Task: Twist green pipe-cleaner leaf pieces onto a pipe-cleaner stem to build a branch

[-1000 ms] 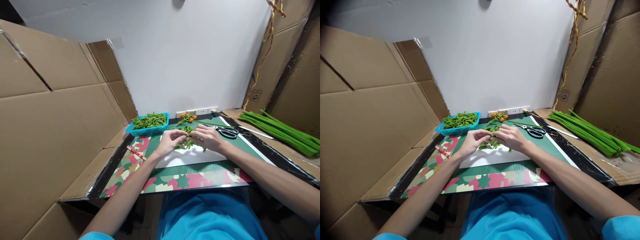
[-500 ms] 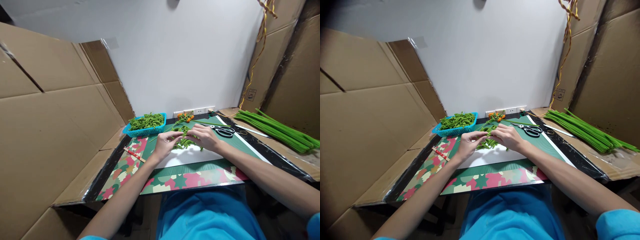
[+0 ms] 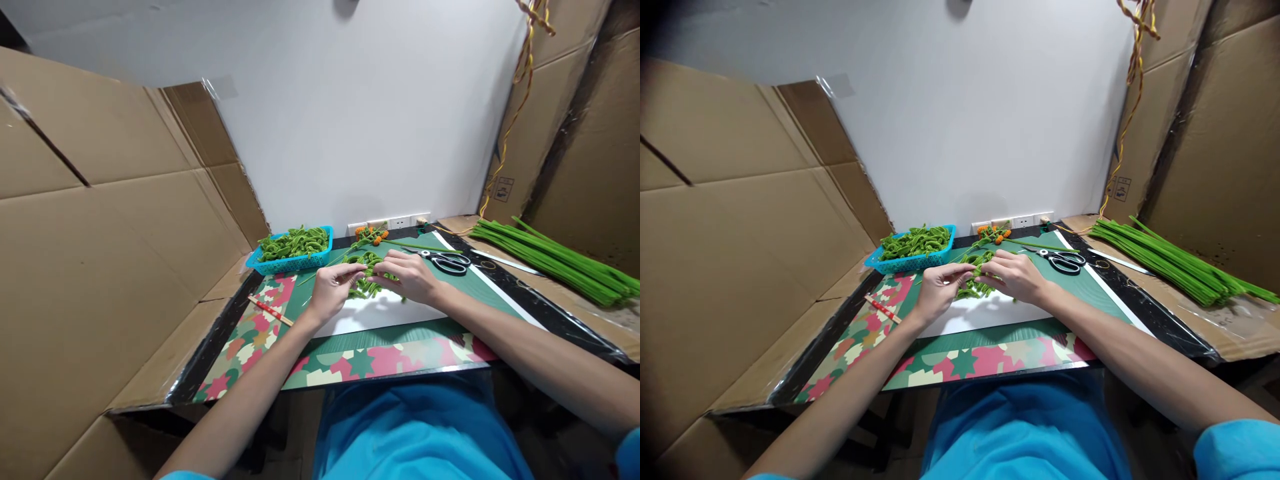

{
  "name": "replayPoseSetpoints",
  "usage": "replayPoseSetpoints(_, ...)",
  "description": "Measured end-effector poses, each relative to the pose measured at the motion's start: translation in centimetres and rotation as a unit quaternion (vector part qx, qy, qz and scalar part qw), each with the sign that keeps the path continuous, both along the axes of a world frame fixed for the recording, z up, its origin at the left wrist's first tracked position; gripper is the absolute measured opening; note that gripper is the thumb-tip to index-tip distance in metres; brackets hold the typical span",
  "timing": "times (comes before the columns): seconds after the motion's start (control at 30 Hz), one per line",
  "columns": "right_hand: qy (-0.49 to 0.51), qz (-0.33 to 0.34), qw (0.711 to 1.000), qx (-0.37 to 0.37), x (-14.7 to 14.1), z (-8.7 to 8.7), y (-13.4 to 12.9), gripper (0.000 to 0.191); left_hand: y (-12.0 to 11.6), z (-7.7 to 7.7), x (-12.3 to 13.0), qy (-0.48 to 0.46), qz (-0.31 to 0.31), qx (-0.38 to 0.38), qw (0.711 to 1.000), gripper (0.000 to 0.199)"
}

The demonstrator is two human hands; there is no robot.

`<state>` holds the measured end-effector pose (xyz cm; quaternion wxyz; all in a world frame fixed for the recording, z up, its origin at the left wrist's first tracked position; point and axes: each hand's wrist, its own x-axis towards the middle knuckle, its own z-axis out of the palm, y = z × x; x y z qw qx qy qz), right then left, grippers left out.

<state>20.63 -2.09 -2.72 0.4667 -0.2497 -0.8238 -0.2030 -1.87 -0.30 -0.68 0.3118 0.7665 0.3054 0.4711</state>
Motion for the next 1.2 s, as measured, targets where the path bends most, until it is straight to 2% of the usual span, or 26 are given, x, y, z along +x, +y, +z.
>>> replayPoseSetpoints(0.33,-0.016,-0.004,1.000,-0.018,-0.20,-0.20,0.11,0.024,0.05,-0.03,-0.09,-0.013,-0.021,0.025,0.999,0.016)
replayPoseSetpoints(0.6,-0.013,0.002,1.000,-0.028,-0.18,-0.22,0.03,0.023,0.08,-0.08,-0.05,-0.023,-0.026,0.050,0.998,0.021)
replayPoseSetpoints(0.97,-0.024,-0.003,0.999,-0.025,-0.27,-0.14,-0.08,0.023,-0.04,-0.04,-0.15,-0.015,-0.023,0.042,0.999,0.021)
replayPoseSetpoints(1.2,-0.021,0.000,0.999,-0.024,-0.37,-0.07,-0.26,0.020,-0.06,-0.07,-0.14,0.009,-0.045,0.022,0.999,0.016)
